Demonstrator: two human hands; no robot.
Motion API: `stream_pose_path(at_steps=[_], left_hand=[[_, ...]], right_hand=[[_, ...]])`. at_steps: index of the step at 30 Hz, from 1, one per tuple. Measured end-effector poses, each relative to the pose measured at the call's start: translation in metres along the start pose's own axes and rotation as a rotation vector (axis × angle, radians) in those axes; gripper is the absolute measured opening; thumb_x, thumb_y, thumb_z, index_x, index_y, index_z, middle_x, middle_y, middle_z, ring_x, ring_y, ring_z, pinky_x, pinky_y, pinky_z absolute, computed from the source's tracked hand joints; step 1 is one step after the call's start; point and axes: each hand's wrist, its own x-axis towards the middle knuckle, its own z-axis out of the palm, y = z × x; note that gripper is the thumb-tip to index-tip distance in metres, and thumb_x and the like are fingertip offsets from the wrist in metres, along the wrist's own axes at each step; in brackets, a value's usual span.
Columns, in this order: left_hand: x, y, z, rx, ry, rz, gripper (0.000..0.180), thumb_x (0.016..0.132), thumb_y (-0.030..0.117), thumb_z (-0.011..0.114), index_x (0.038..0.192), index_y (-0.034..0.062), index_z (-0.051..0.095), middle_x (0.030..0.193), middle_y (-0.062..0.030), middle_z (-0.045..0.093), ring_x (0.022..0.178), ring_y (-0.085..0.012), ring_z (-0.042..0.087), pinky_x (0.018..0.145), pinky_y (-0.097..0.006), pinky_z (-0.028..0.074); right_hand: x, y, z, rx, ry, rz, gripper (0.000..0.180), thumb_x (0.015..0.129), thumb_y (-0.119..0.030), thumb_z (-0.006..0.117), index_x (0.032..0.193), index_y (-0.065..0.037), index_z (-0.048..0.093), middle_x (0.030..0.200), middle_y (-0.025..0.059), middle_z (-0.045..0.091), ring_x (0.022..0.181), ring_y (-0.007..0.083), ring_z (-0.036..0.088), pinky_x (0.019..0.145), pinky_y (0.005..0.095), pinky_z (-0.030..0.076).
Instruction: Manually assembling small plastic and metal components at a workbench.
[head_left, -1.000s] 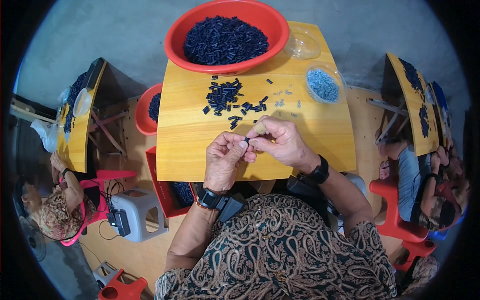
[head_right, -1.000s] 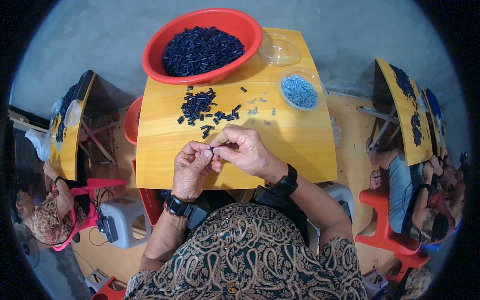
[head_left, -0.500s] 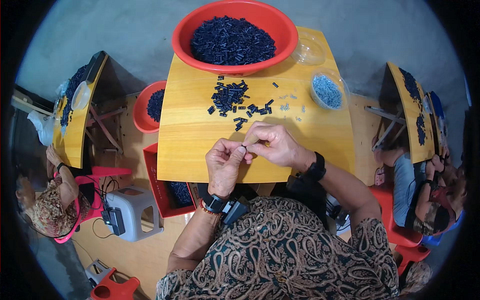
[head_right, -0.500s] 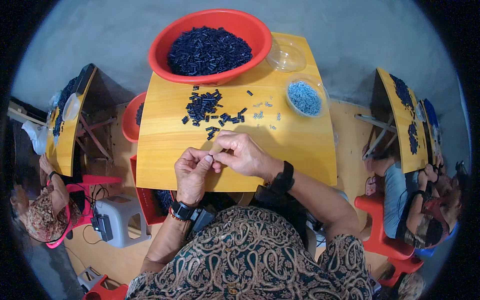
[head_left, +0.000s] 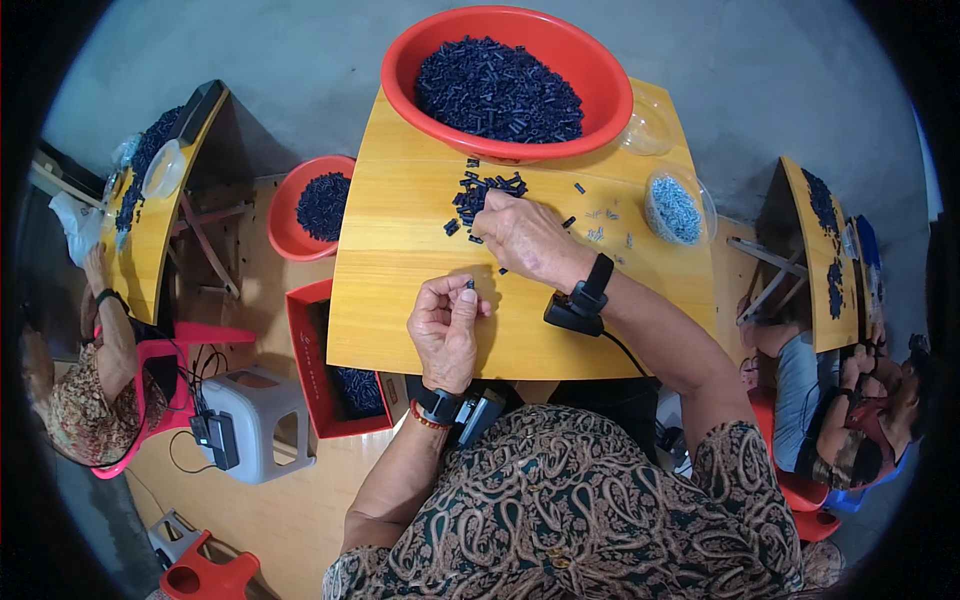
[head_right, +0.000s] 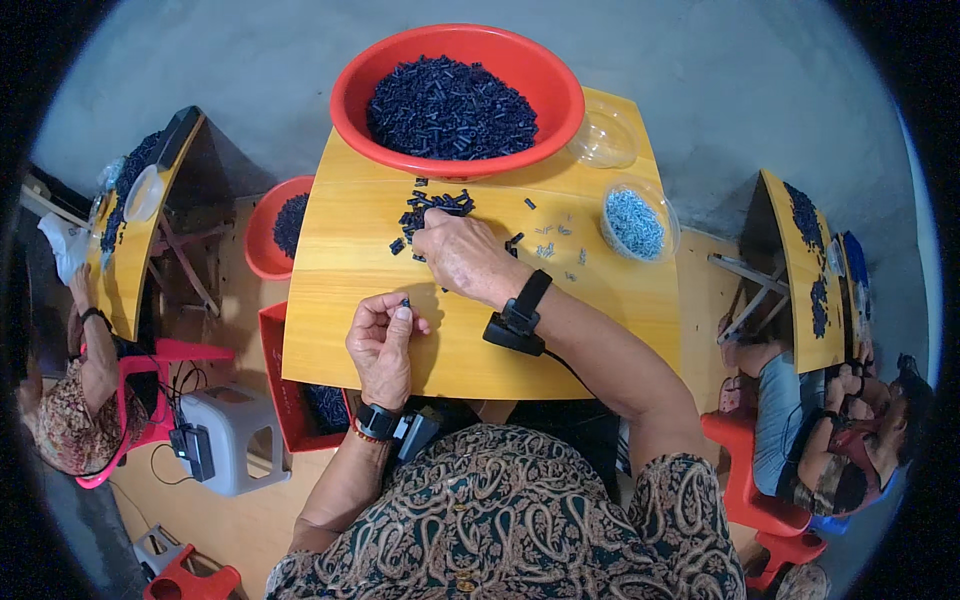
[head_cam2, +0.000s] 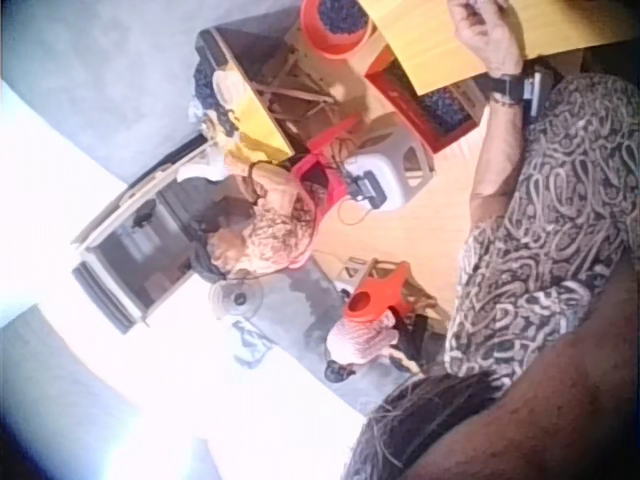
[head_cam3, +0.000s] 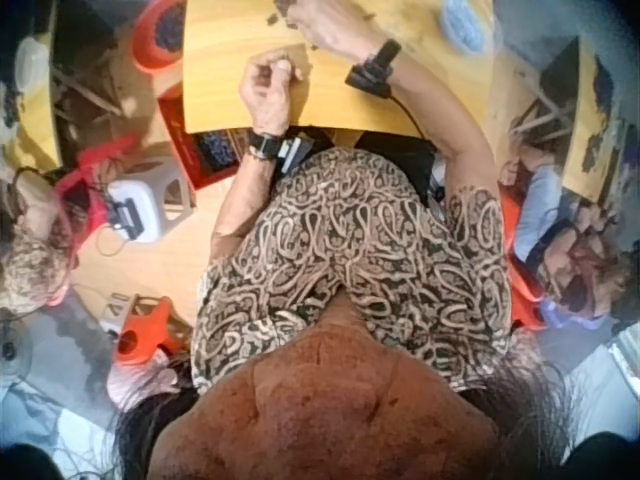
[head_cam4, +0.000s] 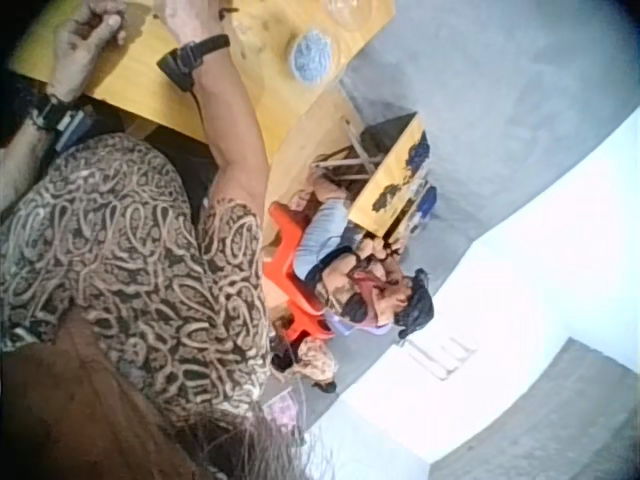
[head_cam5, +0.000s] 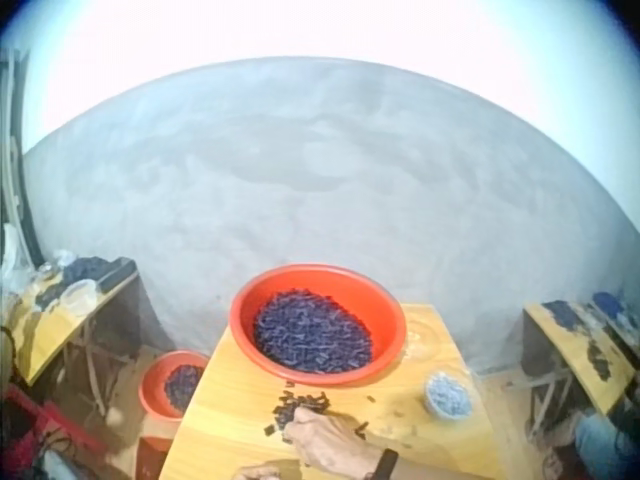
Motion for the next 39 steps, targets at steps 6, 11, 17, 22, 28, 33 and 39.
stream_pose_path(at_steps=[6,11,17,22,28,33,39], left_hand=[[0.001,0.0,0.001,-0.029,-0.013,0.0,0.013,0.094,0.004,0.06,0.105,-0.0013,0.057,0.086,-0.0058,0.062,0.072,-0.0121,0.061,0.069,-0.025,0.053],[0.001,-0.002,0.0,-0.044,-0.016,-0.005,0.013,0.094,0.004,0.06,0.105,-0.0018,0.057,0.086,-0.0054,0.062,0.072,-0.0121,0.06,0.069,-0.025,0.052],[0.001,0.002,-0.001,-0.019,-0.048,-0.08,0.014,0.093,0.004,0.061,0.104,-0.0027,0.058,0.087,-0.0058,0.062,0.072,-0.0123,0.061,0.069,-0.025,0.053],[0.0,0.006,0.004,-0.03,-0.096,-0.096,0.013,0.092,0.004,0.062,0.103,-0.0022,0.059,0.087,-0.0058,0.063,0.072,-0.0127,0.061,0.068,-0.026,0.053],[-0.01,0.014,0.017,-0.052,-0.19,-0.153,0.012,0.093,0.005,0.062,0.102,-0.0012,0.059,0.088,-0.0069,0.064,0.073,-0.0144,0.063,0.068,-0.027,0.053],[-0.013,0.025,0.035,-0.072,-0.263,-0.237,0.011,0.094,0.008,0.061,0.1,-0.0008,0.058,0.088,-0.0082,0.065,0.073,-0.0155,0.063,0.068,-0.028,0.053],[-0.016,0.023,0.047,-0.085,-0.332,-0.279,0.01,0.095,0.007,0.058,0.099,-0.0013,0.057,0.088,-0.0105,0.065,0.073,-0.0158,0.062,0.068,-0.027,0.053]], right_hand=[[0.001,0.007,0.003,-0.119,-0.064,0.013,0.004,0.082,-0.005,0.059,0.08,-0.005,0.062,0.082,0.0119,0.055,0.076,0.0339,0.061,0.066,0.044,0.048],[-0.005,0.005,-0.005,-0.04,0.123,-0.03,0.005,0.086,-0.005,0.059,0.09,-0.005,0.061,0.083,0.0086,0.057,0.07,0.0257,0.061,0.062,0.0376,0.049],[-0.039,-0.016,-0.032,0.968,0.087,0.322,0.014,0.087,0.001,0.062,0.101,0.003,0.062,0.084,0.0026,0.062,0.074,0.0049,0.055,0.066,0.0217,0.048],[-0.076,-0.017,-0.027,1.085,0.061,0.334,0.015,0.091,-0.003,0.061,0.105,0.002,0.062,0.085,0.0037,0.064,0.072,0.0084,0.061,0.063,0.0233,0.051],[-0.094,-0.016,-0.027,1.277,0.144,0.339,0.014,0.092,-0.005,0.061,0.105,0.0,0.065,0.083,0.0038,0.065,0.072,0.0096,0.063,0.064,0.0238,0.052],[-0.108,-0.012,-0.029,1.288,0.2,0.34,0.015,0.092,-0.008,0.063,0.104,0.0,0.066,0.085,0.0036,0.067,0.071,0.008,0.061,0.066,0.0227,0.052],[-0.119,-0.007,-0.03,1.294,0.259,0.318,0.013,0.091,-0.007,0.064,0.102,0.0,0.066,0.084,0.0032,0.068,0.069,0.0073,0.062,0.063,0.0212,0.051]])
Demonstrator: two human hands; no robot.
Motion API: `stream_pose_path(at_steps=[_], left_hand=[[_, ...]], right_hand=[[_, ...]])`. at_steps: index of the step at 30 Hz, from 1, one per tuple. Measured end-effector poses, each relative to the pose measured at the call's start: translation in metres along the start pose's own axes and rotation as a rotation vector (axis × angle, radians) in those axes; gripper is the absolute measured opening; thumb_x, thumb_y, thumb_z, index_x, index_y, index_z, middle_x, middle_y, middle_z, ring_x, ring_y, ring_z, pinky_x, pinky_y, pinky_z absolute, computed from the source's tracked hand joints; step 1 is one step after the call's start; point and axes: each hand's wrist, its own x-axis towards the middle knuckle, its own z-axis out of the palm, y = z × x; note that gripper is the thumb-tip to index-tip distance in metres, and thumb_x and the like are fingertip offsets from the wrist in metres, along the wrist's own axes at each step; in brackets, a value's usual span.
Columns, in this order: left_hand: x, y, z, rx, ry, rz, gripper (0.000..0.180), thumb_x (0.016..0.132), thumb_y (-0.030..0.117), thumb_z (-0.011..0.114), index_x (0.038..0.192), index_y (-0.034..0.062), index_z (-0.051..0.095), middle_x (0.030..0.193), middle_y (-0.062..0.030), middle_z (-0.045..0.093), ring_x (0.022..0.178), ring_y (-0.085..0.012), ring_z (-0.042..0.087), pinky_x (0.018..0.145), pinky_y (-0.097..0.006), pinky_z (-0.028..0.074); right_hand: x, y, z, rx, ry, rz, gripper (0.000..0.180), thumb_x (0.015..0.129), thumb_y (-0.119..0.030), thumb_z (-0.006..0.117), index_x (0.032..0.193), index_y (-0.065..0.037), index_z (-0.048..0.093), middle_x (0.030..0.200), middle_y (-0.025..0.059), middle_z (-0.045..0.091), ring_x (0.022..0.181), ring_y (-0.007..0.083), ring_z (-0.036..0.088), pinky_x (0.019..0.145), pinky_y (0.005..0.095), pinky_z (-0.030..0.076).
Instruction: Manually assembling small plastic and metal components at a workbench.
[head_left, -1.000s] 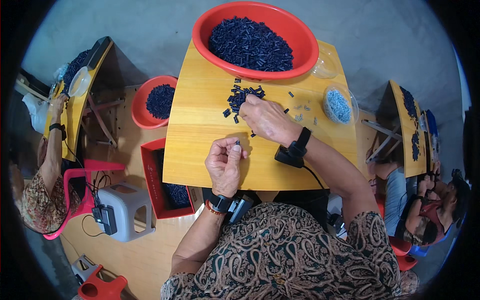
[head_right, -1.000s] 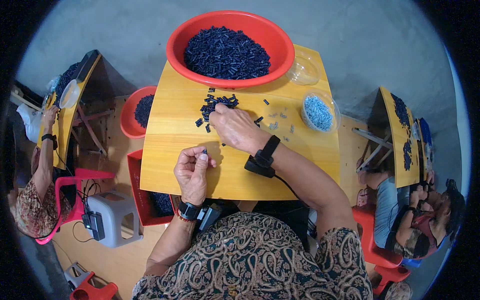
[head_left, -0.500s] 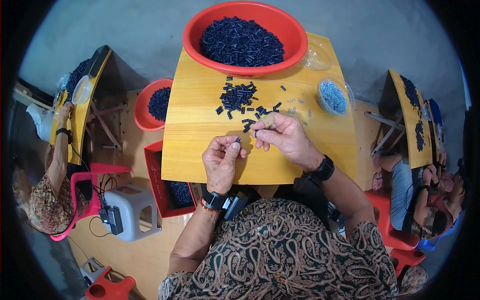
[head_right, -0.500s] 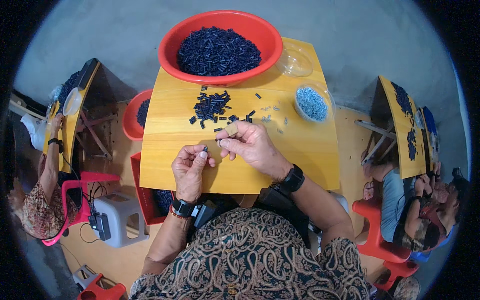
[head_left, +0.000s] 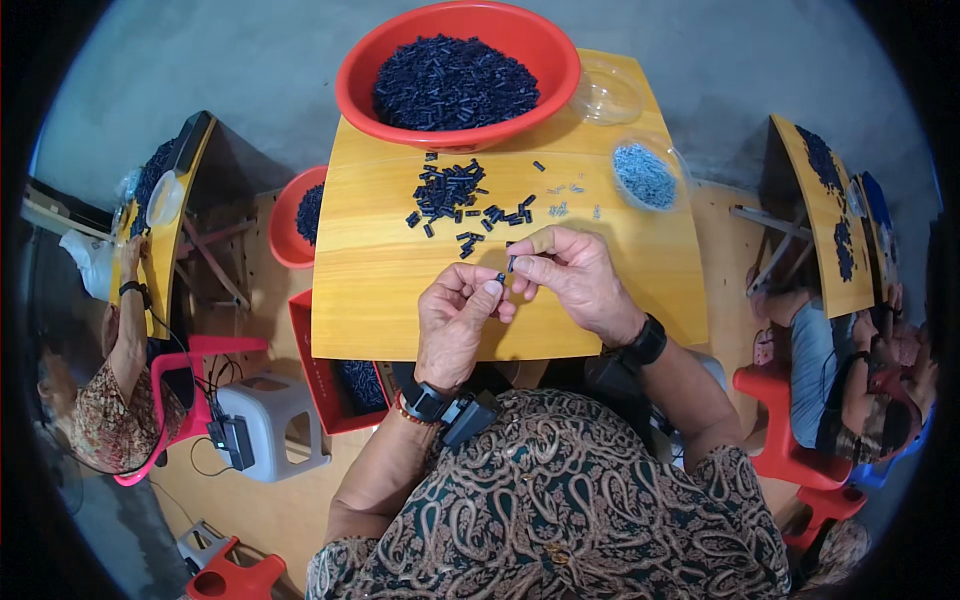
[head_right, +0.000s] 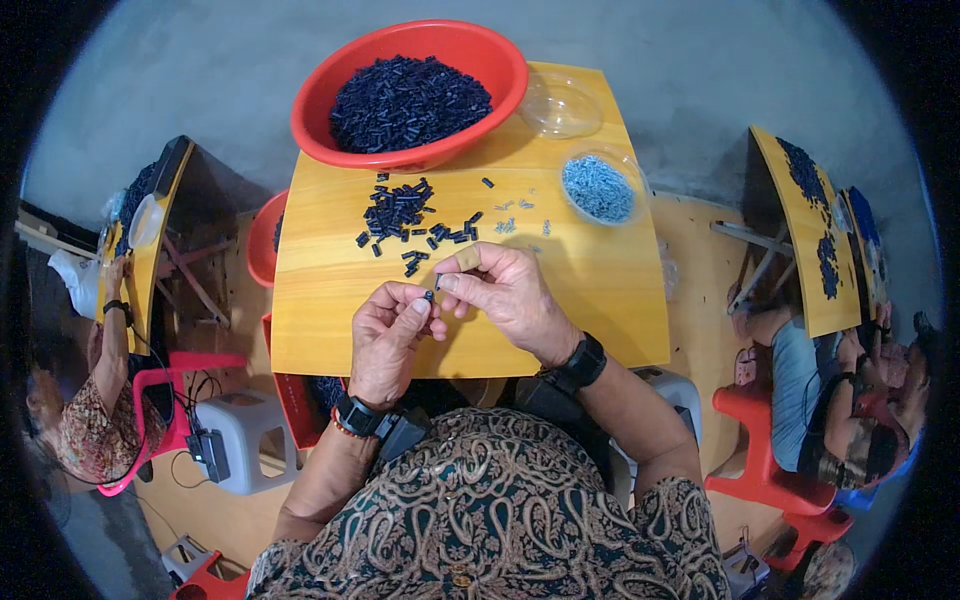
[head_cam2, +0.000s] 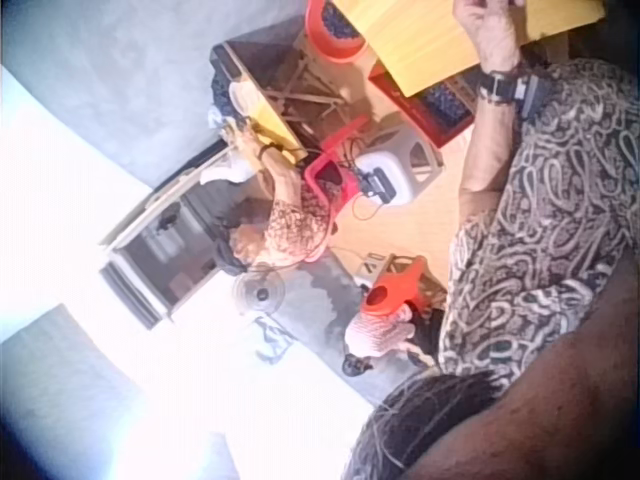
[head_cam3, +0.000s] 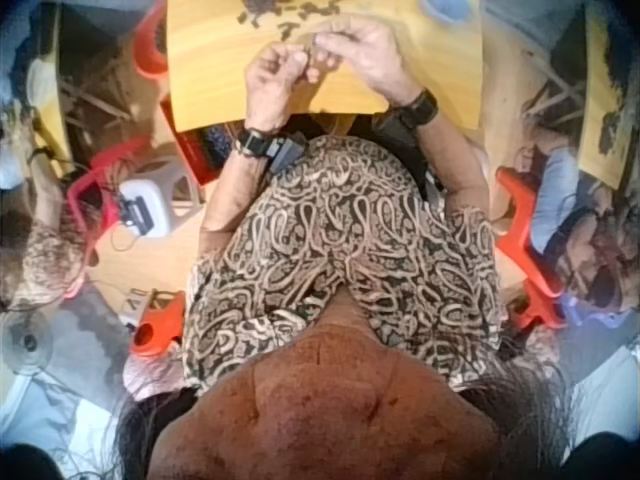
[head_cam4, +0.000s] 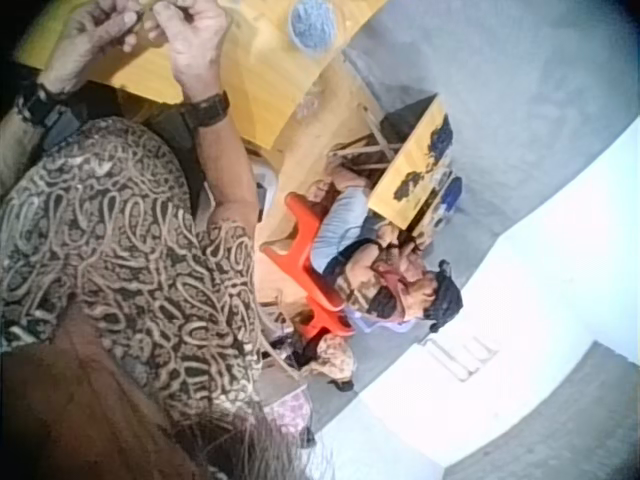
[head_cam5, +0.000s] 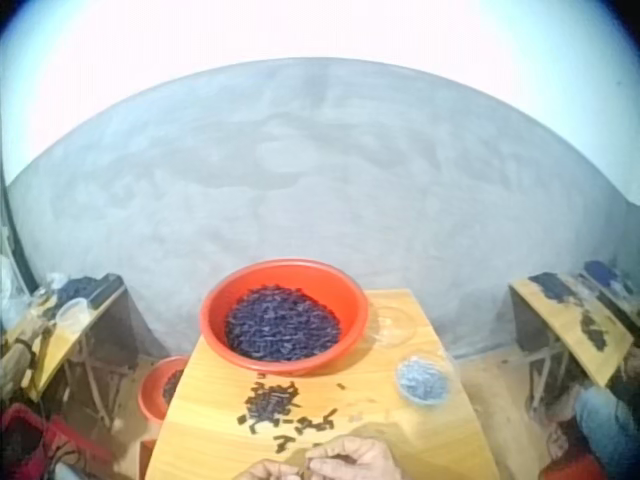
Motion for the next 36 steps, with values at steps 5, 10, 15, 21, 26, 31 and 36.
stream_pose_path(at_steps=[5,10,15,21,26,31,36], left_hand=[[0.001,-0.002,0.005,0.037,-0.002,-0.029,0.01,0.096,0.007,0.057,0.099,-0.0018,0.056,0.088,-0.0116,0.065,0.072,-0.0159,0.062,0.068,-0.027,0.053],[0.002,-0.002,0.008,0.031,-0.019,-0.017,0.01,0.095,0.007,0.058,0.098,-0.002,0.056,0.087,-0.0116,0.065,0.072,-0.0162,0.062,0.068,-0.028,0.053],[0.002,-0.002,0.01,0.046,-0.025,-0.004,0.01,0.095,0.007,0.058,0.098,-0.0021,0.057,0.087,-0.0117,0.065,0.072,-0.0166,0.062,0.067,-0.028,0.054],[0.002,-0.003,0.012,0.036,-0.018,-0.001,0.01,0.095,0.007,0.059,0.097,-0.002,0.057,0.086,-0.0117,0.065,0.07,-0.0167,0.062,0.065,-0.028,0.054],[0.001,-0.005,0.012,0.057,-0.001,0.027,0.01,0.095,0.007,0.059,0.096,-0.002,0.056,0.086,-0.0117,0.064,0.067,-0.0166,0.062,0.063,-0.028,0.053],[-0.002,-0.005,0.012,0.074,-0.002,0.038,0.01,0.095,0.007,0.059,0.097,-0.0024,0.055,0.086,-0.0117,0.064,0.068,-0.0163,0.062,0.063,-0.028,0.054],[-0.002,-0.008,0.014,0.079,0.015,0.039,0.011,0.095,0.007,0.058,0.098,-0.0029,0.054,0.086,-0.012,0.063,0.068,-0.0162,0.061,0.062,-0.028,0.054]], right_hand=[[-0.003,-0.004,-0.003,-0.042,0.039,-0.011,0.013,0.09,-0.007,0.066,0.1,0.001,0.066,0.081,0.0034,0.068,0.067,0.0073,0.063,0.06,0.0198,0.051],[-0.006,-0.006,-0.004,-0.084,0.044,-0.036,0.012,0.09,-0.007,0.067,0.098,0.002,0.066,0.08,0.0036,0.068,0.067,0.007,0.063,0.061,0.0201,0.052],[-0.008,-0.008,-0.003,-0.119,0.055,-0.037,0.011,0.09,-0.007,0.066,0.097,0.003,0.066,0.08,0.0037,0.068,0.068,0.0075,0.063,0.062,0.0212,0.053],[-0.009,-0.011,0.0,-0.217,0.075,-0.064,0.01,0.091,-0.007,0.065,0.095,0.002,0.065,0.078,0.0034,0.067,0.068,0.0066,0.062,0.062,0.0214,0.053],[-0.009,-0.011,0.004,-0.232,0.091,-0.06,0.009,0.091,-0.007,0.066,0.092,0.002,0.064,0.076,0.0021,0.066,0.067,0.0057,0.061,0.061,0.0213,0.052],[-0.009,-0.01,0.005,-0.257,0.081,-0.056,0.007,0.091,-0.006,0.065,0.089,0.001,0.064,0.074,0.0015,0.064,0.067,0.0053,0.06,0.06,0.0215,0.051],[-0.009,-0.008,0.009,-0.342,0.08,-0.188,0.006,0.09,-0.003,0.064,0.086,0.001,0.063,0.074,0.0016,0.062,0.067,0.0058,0.06,0.059,0.0223,0.05]])
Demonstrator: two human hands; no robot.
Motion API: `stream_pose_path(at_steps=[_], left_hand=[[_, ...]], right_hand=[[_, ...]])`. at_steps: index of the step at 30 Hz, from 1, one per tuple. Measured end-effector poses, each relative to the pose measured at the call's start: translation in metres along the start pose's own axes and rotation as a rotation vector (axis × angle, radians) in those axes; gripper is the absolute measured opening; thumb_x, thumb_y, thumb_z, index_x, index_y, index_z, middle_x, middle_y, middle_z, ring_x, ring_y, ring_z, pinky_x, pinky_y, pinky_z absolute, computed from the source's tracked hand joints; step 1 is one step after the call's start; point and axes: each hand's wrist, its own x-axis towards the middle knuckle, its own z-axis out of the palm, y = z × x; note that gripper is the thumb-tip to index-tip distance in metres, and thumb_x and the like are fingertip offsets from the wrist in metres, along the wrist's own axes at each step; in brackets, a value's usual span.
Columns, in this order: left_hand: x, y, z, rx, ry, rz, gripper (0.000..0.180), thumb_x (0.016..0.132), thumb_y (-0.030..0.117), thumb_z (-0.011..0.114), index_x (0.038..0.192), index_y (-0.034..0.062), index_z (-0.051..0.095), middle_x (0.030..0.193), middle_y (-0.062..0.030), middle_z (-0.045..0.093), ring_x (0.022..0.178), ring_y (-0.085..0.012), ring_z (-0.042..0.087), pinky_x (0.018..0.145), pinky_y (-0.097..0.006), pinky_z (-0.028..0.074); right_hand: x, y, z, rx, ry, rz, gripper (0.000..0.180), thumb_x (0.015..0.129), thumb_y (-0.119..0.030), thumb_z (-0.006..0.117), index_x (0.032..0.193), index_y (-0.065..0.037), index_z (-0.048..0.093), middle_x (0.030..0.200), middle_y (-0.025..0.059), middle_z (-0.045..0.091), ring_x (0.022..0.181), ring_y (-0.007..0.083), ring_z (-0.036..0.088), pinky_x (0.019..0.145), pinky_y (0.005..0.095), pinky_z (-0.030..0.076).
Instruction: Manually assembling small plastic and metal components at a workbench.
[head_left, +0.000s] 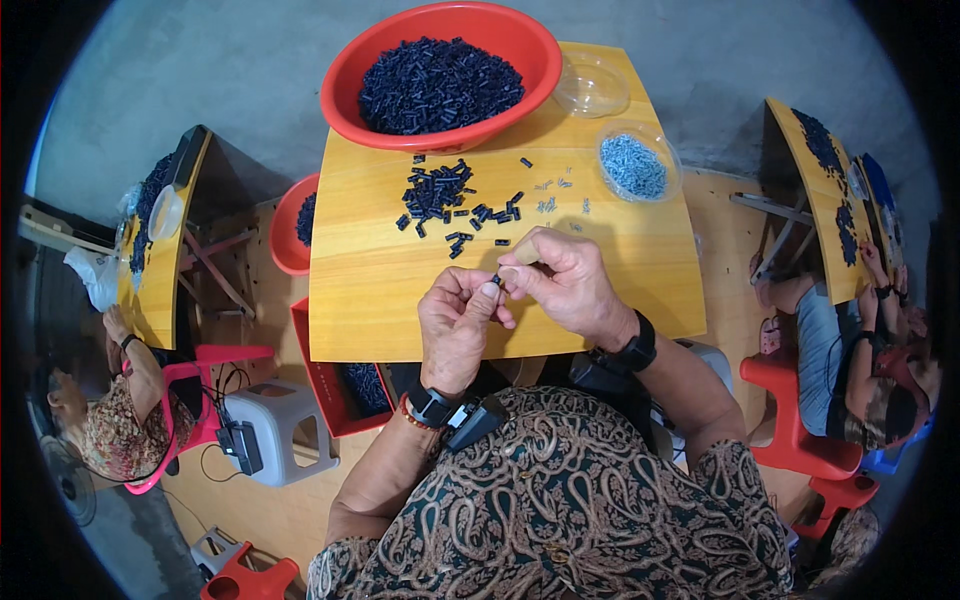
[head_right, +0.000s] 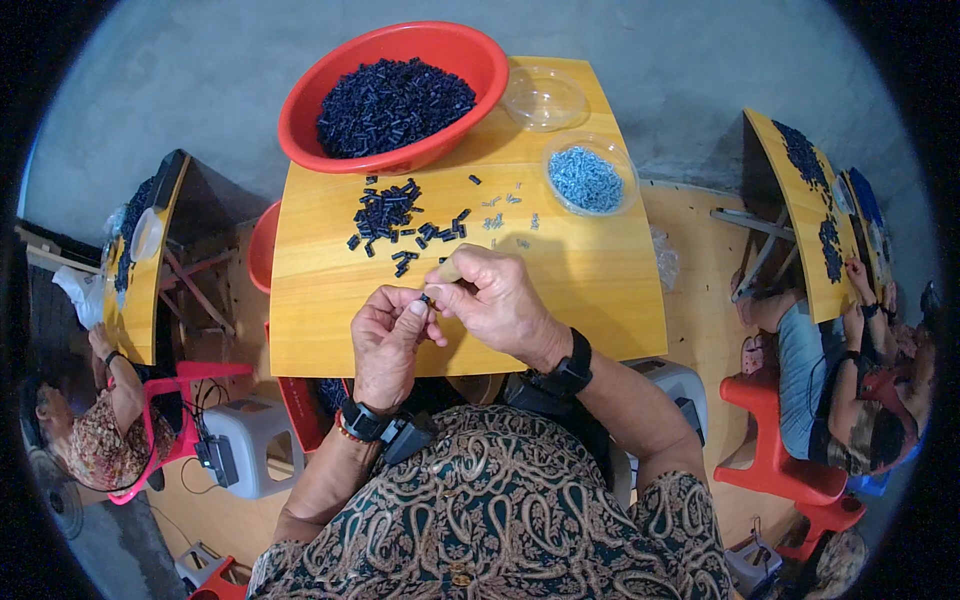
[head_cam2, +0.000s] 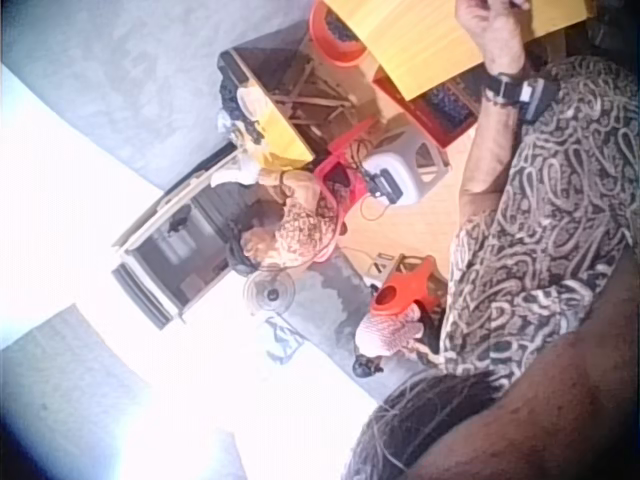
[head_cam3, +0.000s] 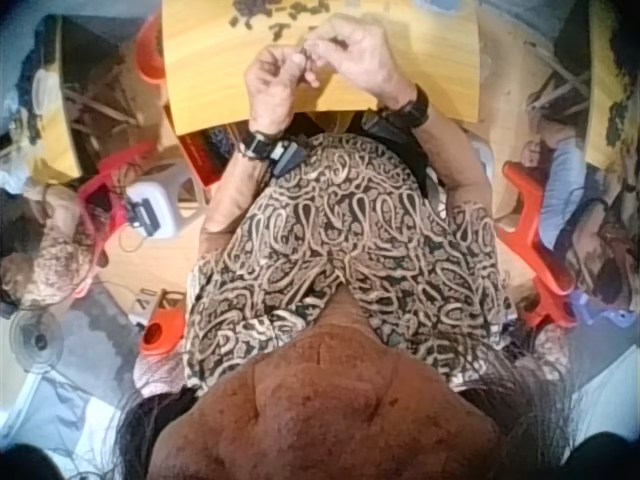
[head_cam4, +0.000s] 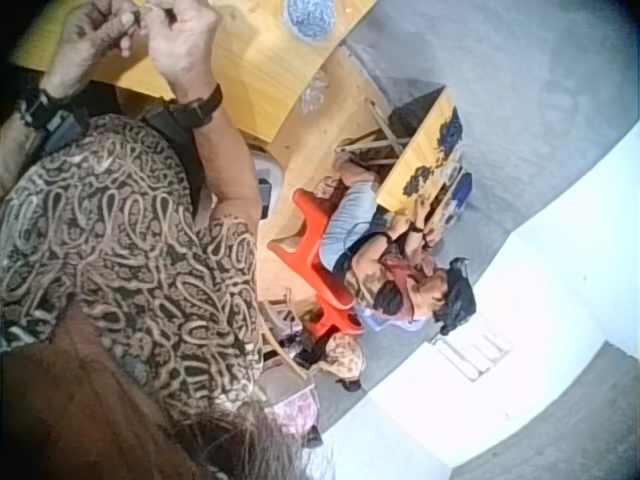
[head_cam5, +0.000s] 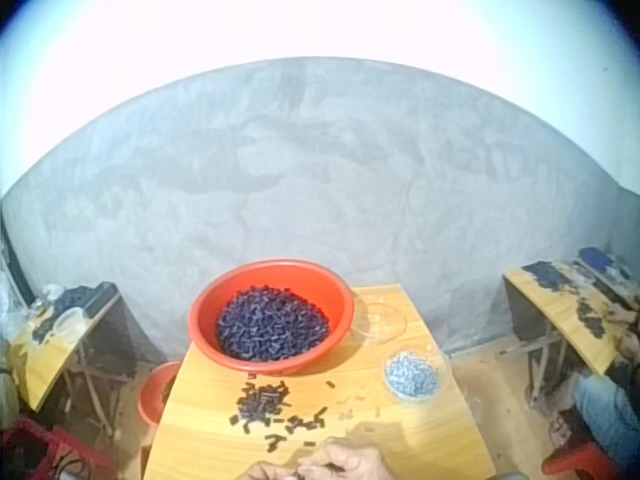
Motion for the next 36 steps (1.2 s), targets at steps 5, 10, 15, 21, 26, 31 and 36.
stream_pose_path(at_steps=[5,10,15,21,26,31,36], left_hand=[[-0.001,-0.003,0.003,0.009,0.028,0.038,0.011,0.096,0.007,0.057,0.097,-0.0027,0.053,0.085,-0.0119,0.063,0.068,-0.0155,0.06,0.062,-0.029,0.055],[-0.001,-0.001,0.007,0.036,0.049,0.041,0.01,0.096,0.007,0.057,0.097,-0.0027,0.052,0.084,-0.0109,0.062,0.068,-0.0147,0.06,0.062,-0.028,0.055],[-0.003,0.002,0.01,0.048,0.055,0.061,0.009,0.096,0.005,0.056,0.096,-0.0028,0.052,0.084,-0.01,0.062,0.068,-0.0139,0.06,0.062,-0.028,0.055],[-0.004,0.001,0.009,0.079,0.053,0.057,0.009,0.096,0.005,0.055,0.096,-0.0028,0.052,0.084,-0.01,0.062,0.068,-0.0136,0.06,0.063,-0.028,0.055],[-0.005,-0.003,0.011,-0.066,0.033,-0.005,0.008,0.096,0.005,0.055,0.096,-0.0035,0.053,0.084,-0.0101,0.063,0.067,-0.0127,0.06,0.062,-0.026,0.054],[0.001,0.0,0.001,-0.199,-0.031,-0.131,0.011,0.096,0.01,0.056,0.099,-0.0008,0.056,0.085,-0.0089,0.062,0.067,-0.0157,0.061,0.063,-0.03,0.055],[0.003,0.005,0.002,-0.241,-0.026,-0.173,0.014,0.094,0.014,0.059,0.098,0.0004,0.059,0.085,-0.0077,0.063,0.067,-0.0158,0.061,0.063,-0.03,0.054]], right_hand=[[0.001,0.001,-0.001,0.066,-0.015,0.076,0.007,0.09,-0.004,0.064,0.086,0.001,0.063,0.074,0.0018,0.061,0.067,0.0065,0.06,0.06,0.0227,0.05],[0.002,-0.001,0.001,0.046,-0.009,0.084,0.006,0.09,-0.003,0.064,0.086,0.001,0.063,0.074,0.0022,0.061,0.067,0.0069,0.059,0.059,0.0231,0.05],[-0.001,-0.001,0.007,0.0,0.023,0.038,0.004,0.089,0.0,0.063,0.085,0.001,0.062,0.074,0.0028,0.057,0.066,0.0079,0.059,0.058,0.0245,0.049],[-0.002,-0.002,0.002,0.013,-0.066,-0.015,0.004,0.088,0.001,0.063,0.084,0.0,0.061,0.078,0.0037,0.059,0.072,0.0098,0.06,0.062,0.026,0.049],[-0.004,0.001,-0.007,-0.199,-0.099,-0.206,0.001,0.089,0.001,0.062,0.089,0.001,0.063,0.08,0.0041,0.061,0.074,0.0107,0.061,0.064,0.0264,0.05],[-0.003,-0.003,-0.019,0.076,-0.182,0.061,0.017,0.089,0.002,0.061,0.106,0.001,0.066,0.083,0.0042,0.063,0.075,0.0094,0.061,0.067,0.0242,0.051],[-0.004,-0.009,-0.012,0.028,-0.109,-0.009,0.028,0.087,-0.002,0.063,0.115,0.003,0.062,0.088,0.0067,0.062,0.073,0.0117,0.062,0.066,0.0258,0.053]])
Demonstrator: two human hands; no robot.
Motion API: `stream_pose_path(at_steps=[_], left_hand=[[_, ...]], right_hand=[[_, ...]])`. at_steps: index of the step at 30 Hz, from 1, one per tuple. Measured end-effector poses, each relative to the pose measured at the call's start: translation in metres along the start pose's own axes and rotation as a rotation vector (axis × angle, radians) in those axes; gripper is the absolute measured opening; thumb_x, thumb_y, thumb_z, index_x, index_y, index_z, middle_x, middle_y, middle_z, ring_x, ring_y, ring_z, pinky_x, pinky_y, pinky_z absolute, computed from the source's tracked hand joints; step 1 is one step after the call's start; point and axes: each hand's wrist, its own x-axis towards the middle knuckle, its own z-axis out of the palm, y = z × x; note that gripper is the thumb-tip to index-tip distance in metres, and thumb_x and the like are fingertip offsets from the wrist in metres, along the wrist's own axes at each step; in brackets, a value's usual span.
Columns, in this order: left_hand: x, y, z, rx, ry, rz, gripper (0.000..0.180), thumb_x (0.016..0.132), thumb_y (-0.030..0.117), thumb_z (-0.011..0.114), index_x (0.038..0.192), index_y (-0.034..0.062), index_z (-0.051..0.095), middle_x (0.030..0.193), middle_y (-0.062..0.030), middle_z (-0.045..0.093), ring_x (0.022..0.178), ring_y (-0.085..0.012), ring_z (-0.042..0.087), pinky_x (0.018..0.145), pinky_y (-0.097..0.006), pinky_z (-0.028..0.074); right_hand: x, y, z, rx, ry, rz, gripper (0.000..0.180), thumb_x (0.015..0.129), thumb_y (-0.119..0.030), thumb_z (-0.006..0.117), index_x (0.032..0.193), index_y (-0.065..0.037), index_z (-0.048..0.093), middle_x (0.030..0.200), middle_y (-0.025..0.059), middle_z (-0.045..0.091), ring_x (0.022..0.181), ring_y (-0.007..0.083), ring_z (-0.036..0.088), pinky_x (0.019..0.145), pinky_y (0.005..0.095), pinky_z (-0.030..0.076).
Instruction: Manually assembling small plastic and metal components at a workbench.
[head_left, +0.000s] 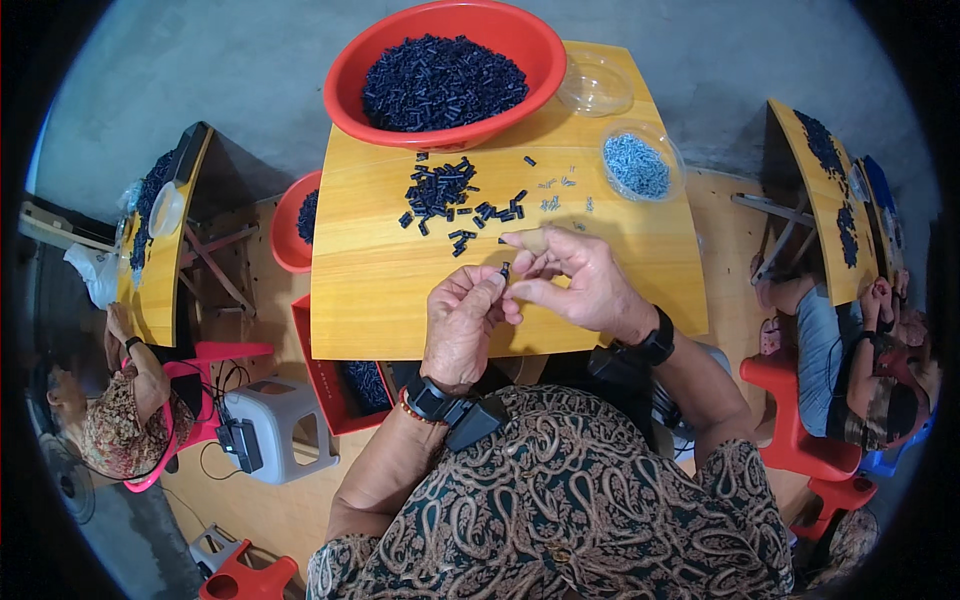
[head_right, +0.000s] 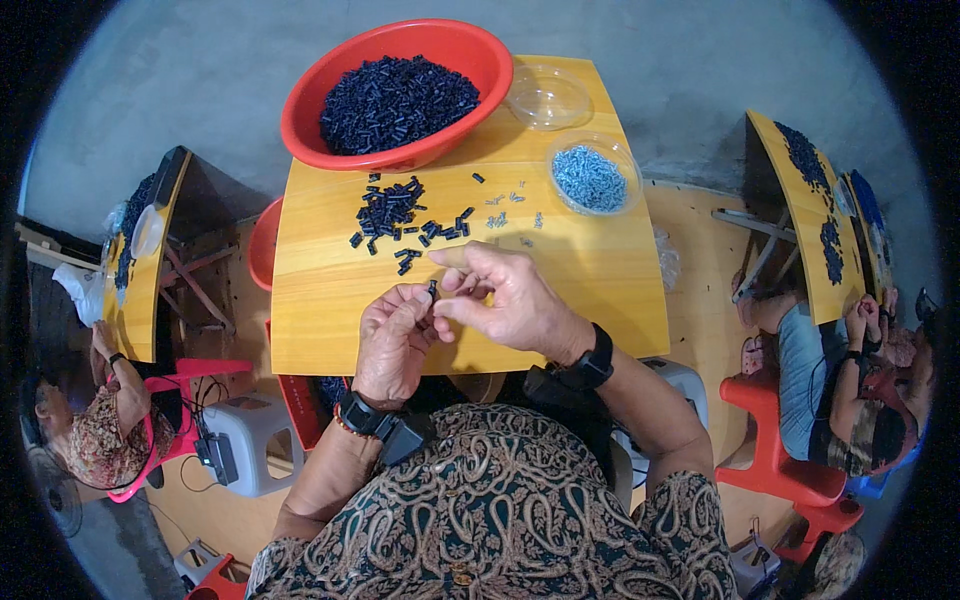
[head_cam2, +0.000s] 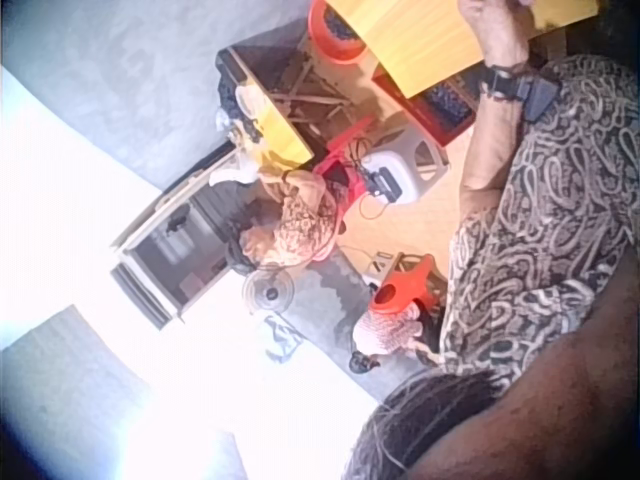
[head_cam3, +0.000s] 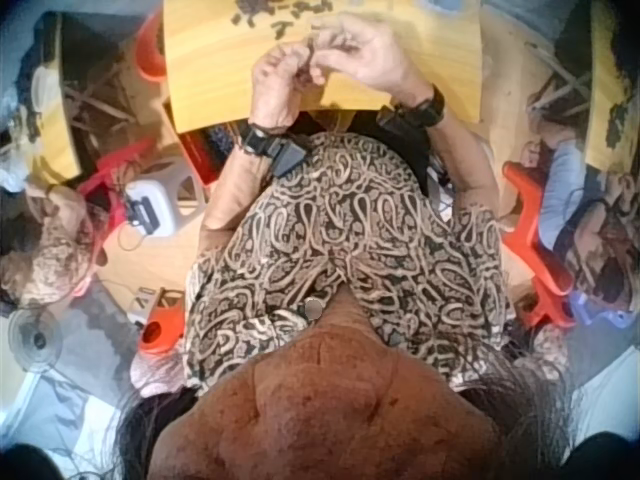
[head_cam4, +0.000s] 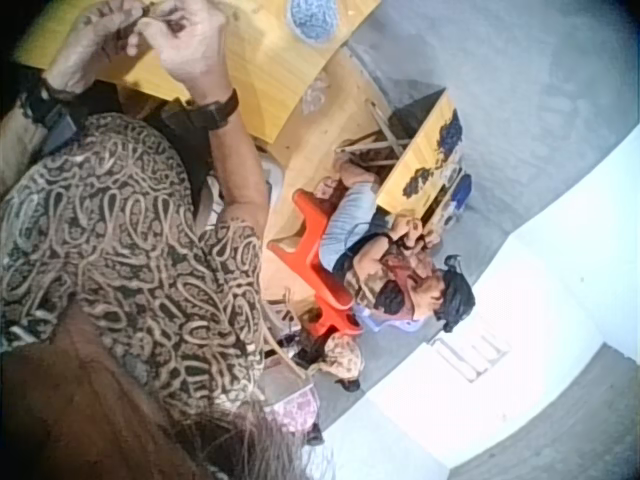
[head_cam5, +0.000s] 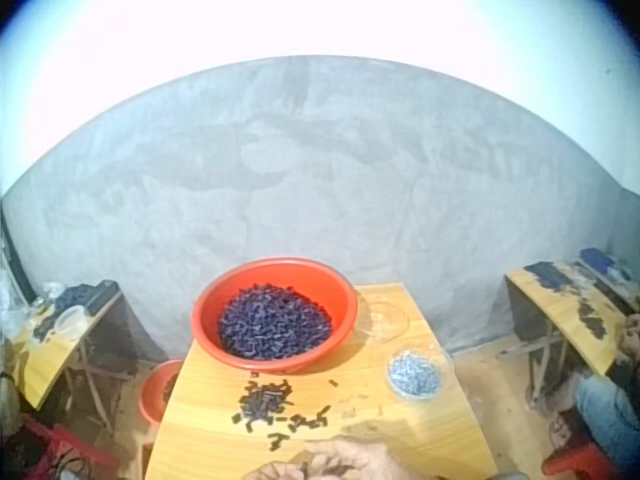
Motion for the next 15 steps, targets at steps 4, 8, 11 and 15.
stream_pose_path(at_steps=[4,8,11,15], left_hand=[[0.0,-0.001,-0.001,-0.041,0.033,-0.034,0.012,0.094,0.012,0.059,0.094,0.0008,0.063,0.086,-0.0059,0.065,0.071,-0.014,0.062,0.065,-0.029,0.054],[0.001,-0.002,-0.003,-0.115,0.011,-0.102,0.012,0.093,0.013,0.059,0.097,0.0017,0.063,0.091,-0.0051,0.066,0.08,-0.0156,0.064,0.071,-0.032,0.054],[-0.003,0.001,-0.003,-0.111,0.003,-0.107,0.011,0.093,0.011,0.059,0.095,0.0016,0.063,0.091,-0.0057,0.067,0.08,-0.0158,0.064,0.072,-0.032,0.055],[-0.002,-0.005,-0.01,-0.062,-0.024,-0.111,0.01,0.093,0.01,0.059,0.094,0.0014,0.064,0.091,-0.0069,0.068,0.08,-0.0161,0.065,0.073,-0.032,0.055]], right_hand=[[0.006,-0.006,0.004,-0.411,-0.088,-0.086,0.03,0.082,-0.006,0.067,0.11,0.003,0.063,0.085,0.0108,0.06,0.07,0.0198,0.063,0.064,0.0311,0.053],[0.004,-0.004,0.006,-0.482,-0.063,-0.159,0.029,0.078,-0.007,0.069,0.104,0.004,0.062,0.083,0.0149,0.058,0.071,0.0285,0.063,0.062,0.0363,0.052],[0.003,0.0,0.006,-0.466,-0.06,-0.156,0.029,0.078,-0.007,0.071,0.104,0.004,0.063,0.081,0.0129,0.058,0.069,0.0251,0.062,0.061,0.0345,0.051],[-0.002,0.005,0.008,-0.374,-0.061,-0.117,0.033,0.077,-0.006,0.074,0.107,0.003,0.063,0.078,0.01,0.056,0.068,0.0201,0.06,0.06,0.0326,0.049]])
